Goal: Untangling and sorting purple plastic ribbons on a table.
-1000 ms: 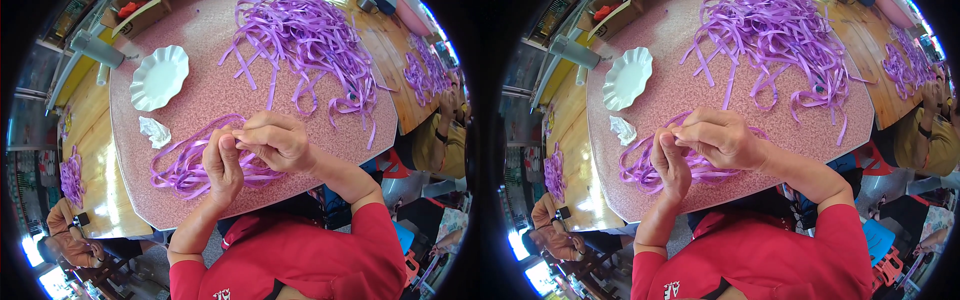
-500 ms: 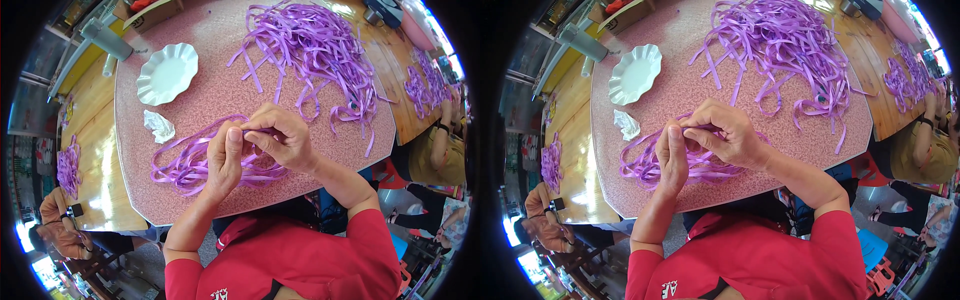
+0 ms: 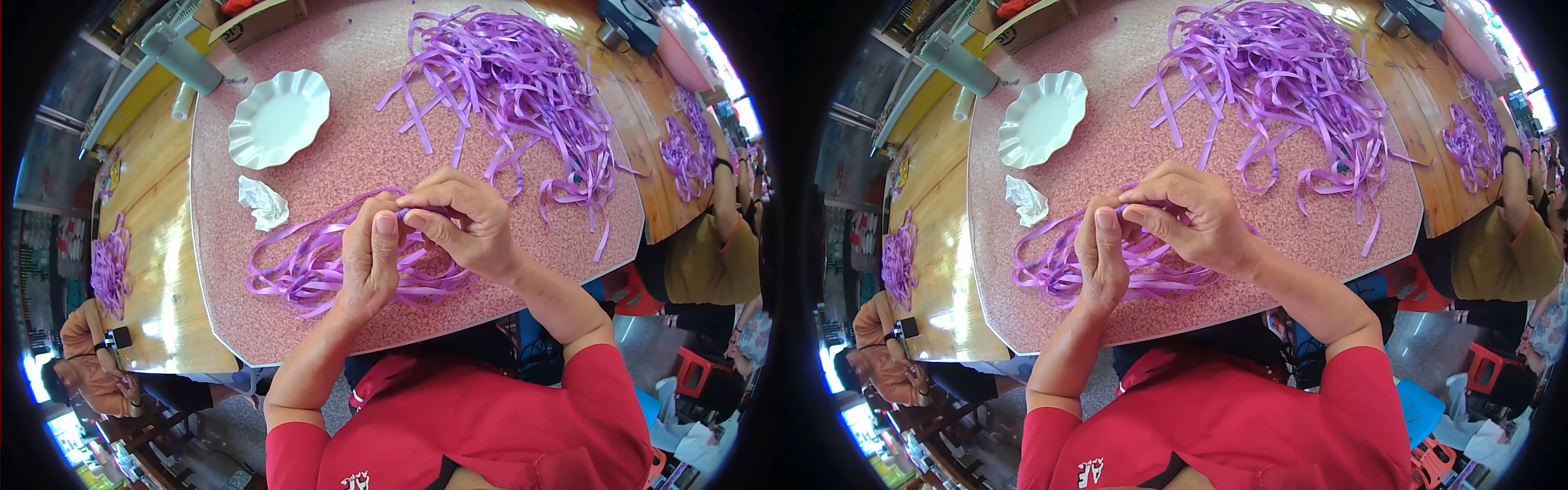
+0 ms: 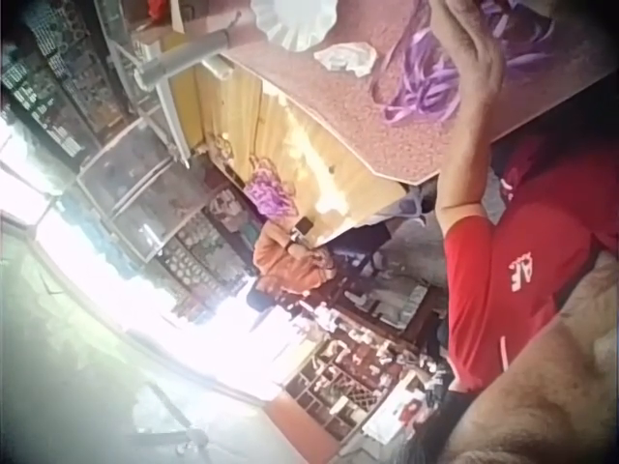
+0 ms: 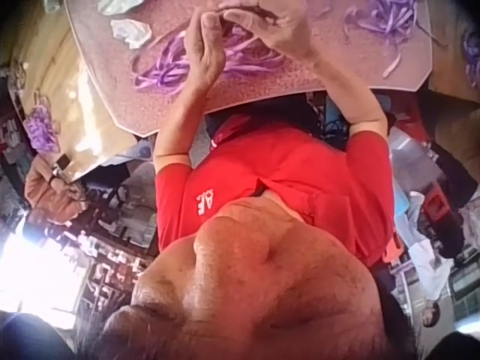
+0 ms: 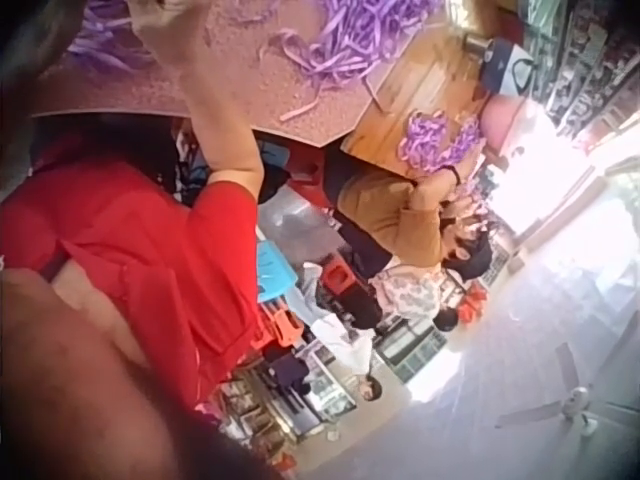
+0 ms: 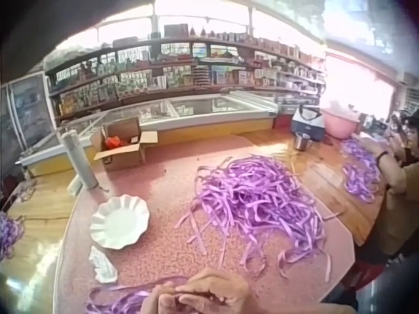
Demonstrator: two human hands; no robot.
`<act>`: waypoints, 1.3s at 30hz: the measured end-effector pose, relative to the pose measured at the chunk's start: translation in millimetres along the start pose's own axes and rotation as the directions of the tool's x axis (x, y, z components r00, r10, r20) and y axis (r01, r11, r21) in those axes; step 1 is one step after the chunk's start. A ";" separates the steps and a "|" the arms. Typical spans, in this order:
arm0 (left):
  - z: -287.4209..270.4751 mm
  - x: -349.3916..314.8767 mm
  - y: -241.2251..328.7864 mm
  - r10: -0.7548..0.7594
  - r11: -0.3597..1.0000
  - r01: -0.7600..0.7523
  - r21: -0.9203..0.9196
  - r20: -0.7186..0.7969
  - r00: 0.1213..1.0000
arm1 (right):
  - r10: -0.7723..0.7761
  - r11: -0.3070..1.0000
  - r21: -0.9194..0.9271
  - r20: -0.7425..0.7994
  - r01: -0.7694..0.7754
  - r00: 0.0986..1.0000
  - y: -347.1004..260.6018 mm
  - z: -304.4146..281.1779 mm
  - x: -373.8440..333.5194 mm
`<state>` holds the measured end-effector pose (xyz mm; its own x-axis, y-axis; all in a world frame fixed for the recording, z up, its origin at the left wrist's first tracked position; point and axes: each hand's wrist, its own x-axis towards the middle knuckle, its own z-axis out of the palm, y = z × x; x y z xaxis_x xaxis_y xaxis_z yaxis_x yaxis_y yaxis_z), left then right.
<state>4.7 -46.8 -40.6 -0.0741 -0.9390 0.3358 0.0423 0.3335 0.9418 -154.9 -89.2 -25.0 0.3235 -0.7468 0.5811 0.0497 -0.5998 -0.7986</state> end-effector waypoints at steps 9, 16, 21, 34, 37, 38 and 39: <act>-1.7 0.4 0.5 0.030 0.999 -0.032 0.043 0.040 0.999 | -0.087 0.994 -0.058 0.008 0.087 0.996 -1.7 -3.5 0.6; -0.8 1.6 -5.7 0.153 0.978 -0.149 0.146 -0.015 0.988 | -0.057 0.997 -0.046 -0.003 0.057 0.998 -4.8 -4.3 3.0; -3.3 4.0 -6.3 0.182 0.962 -0.187 0.197 0.040 0.982 | 0.011 0.999 -0.036 0.037 -0.010 0.999 -3.5 -6.6 0.6; -4.2 9.0 -11.8 0.396 0.866 -0.380 0.324 0.018 0.918 | 0.034 0.998 0.052 0.110 -0.040 0.993 -5.6 -11.2 2.8; -1.9 6.5 -10.4 0.416 0.861 -0.391 0.325 -0.008 0.909 | 0.070 0.992 0.098 0.138 -0.084 0.988 -6.3 -10.4 1.1; -0.5 4.4 -10.2 0.415 0.861 -0.391 0.325 -0.005 0.910 | 0.020 0.996 0.083 0.118 -0.030 0.993 -6.6 -7.0 -0.2; 1.7 1.5 -10.1 0.366 0.904 -0.342 0.257 -0.051 0.929 | -0.030 0.998 0.066 0.098 0.023 0.995 -6.6 -3.7 -1.4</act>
<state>2.5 -51.4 -49.6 -0.0023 -0.7545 0.6563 -0.1922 0.6444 0.7401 -159.2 -85.2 -19.9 0.4129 -0.6970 0.5862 0.1197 -0.5965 -0.7936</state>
